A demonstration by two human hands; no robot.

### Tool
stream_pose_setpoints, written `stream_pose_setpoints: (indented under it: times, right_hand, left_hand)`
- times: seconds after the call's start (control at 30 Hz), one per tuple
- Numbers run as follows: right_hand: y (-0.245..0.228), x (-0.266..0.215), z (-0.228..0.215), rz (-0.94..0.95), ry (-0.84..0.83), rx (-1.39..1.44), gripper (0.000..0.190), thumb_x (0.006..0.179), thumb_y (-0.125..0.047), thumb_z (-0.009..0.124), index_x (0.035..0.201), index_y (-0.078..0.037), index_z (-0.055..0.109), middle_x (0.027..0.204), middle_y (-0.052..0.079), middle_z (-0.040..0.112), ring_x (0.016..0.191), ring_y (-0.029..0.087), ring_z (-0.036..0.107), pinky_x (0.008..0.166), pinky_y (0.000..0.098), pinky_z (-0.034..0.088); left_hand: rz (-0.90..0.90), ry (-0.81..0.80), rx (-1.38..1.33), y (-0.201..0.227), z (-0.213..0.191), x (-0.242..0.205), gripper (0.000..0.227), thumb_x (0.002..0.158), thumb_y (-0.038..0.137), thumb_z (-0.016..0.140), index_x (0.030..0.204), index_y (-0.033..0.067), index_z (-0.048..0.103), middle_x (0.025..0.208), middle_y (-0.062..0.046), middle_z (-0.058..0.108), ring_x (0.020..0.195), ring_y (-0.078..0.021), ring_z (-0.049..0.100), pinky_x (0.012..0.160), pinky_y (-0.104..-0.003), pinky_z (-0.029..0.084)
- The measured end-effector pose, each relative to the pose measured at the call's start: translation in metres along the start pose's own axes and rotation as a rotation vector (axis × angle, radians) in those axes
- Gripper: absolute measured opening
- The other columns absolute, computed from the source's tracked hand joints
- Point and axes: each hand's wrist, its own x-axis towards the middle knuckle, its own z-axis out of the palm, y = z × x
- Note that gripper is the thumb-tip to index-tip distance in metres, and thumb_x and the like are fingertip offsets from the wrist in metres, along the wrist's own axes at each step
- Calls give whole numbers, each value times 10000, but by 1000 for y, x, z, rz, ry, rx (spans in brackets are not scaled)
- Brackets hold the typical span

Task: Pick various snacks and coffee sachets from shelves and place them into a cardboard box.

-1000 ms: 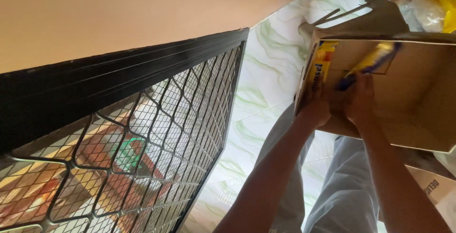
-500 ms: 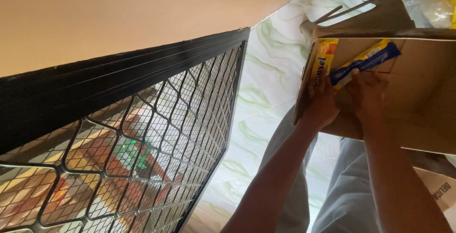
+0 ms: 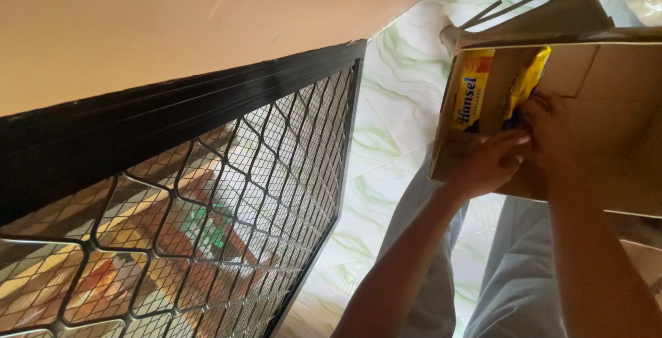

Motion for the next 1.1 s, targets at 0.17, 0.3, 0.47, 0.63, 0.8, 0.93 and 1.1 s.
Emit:
stream_pose_setpoints:
  times: [0.17, 0.3, 0.47, 0.63, 0.8, 0.93, 1.1]
  right_hand:
    - [2, 4, 17, 395, 0, 453, 166, 1063, -147, 615, 1191, -52, 658, 1104, 89, 664, 928, 197, 645, 797, 315, 554]
    - [-59, 21, 0, 893, 91, 859, 267, 1065, -295, 631, 1211, -76, 673, 1039, 42, 682, 856, 152, 643, 751, 295, 554]
    - [-27, 25, 44, 730, 179, 474, 496, 948, -381, 823, 1223, -27, 611, 1064, 71, 687, 905, 192, 659, 775, 354, 547]
    - [13, 14, 86, 610, 280, 377, 721, 802, -345, 955, 1268, -22, 509, 1101, 98, 666, 928, 252, 654, 785, 410, 557]
    - [5, 17, 62, 564, 219, 90, 755, 777, -257, 980, 1287, -16, 478, 1099, 151, 671, 958, 293, 661, 834, 420, 543]
    - [-13, 7, 25, 642, 229, 526, 668, 841, -213, 854, 1350, -16, 469, 1156, 136, 665, 983, 258, 661, 847, 377, 552]
    - [-59, 2, -17, -49, 80, -53, 517, 804, -27, 771, 1287, -71, 595, 1253, 179, 671, 1055, 291, 685, 886, 328, 582]
  left_hand:
    - [-106, 71, -26, -14, -6, -4, 468, 972, 175, 549, 1425, 62, 586, 1480, -179, 553, 1419, -354, 506, 1219, -448, 400]
    - [-213, 145, 231, -17, -8, 2, 648, 902, 178, 575, 1514, 11, 444, 1608, -323, 341, 1409, -501, 360, 1157, -488, 327]
    - [-252, 109, 356, -40, 5, 16, 888, 796, 151, 602, 1604, 29, 253, 1570, -348, 370, 1446, -544, 327, 1227, -562, 216]
    - [-262, 69, 97, -41, 24, 17, 1092, 665, 102, 557, 1663, 47, 117, 1488, -416, 387, 1433, -553, 356, 1223, -538, 262]
    - [-350, 99, -1, -46, 22, 12, 725, 866, 91, 544, 1570, 26, 382, 1552, -302, 441, 1436, -462, 414, 1209, -489, 318]
    - [-210, 201, 123, -27, -4, 12, 613, 900, 73, 558, 1507, 30, 483, 1507, -248, 508, 1425, -434, 459, 1240, -474, 325]
    - [-260, 102, -278, -31, -1, 10, 627, 925, 93, 540, 1532, -1, 412, 1365, -262, 595, 1297, -406, 560, 1135, -430, 434]
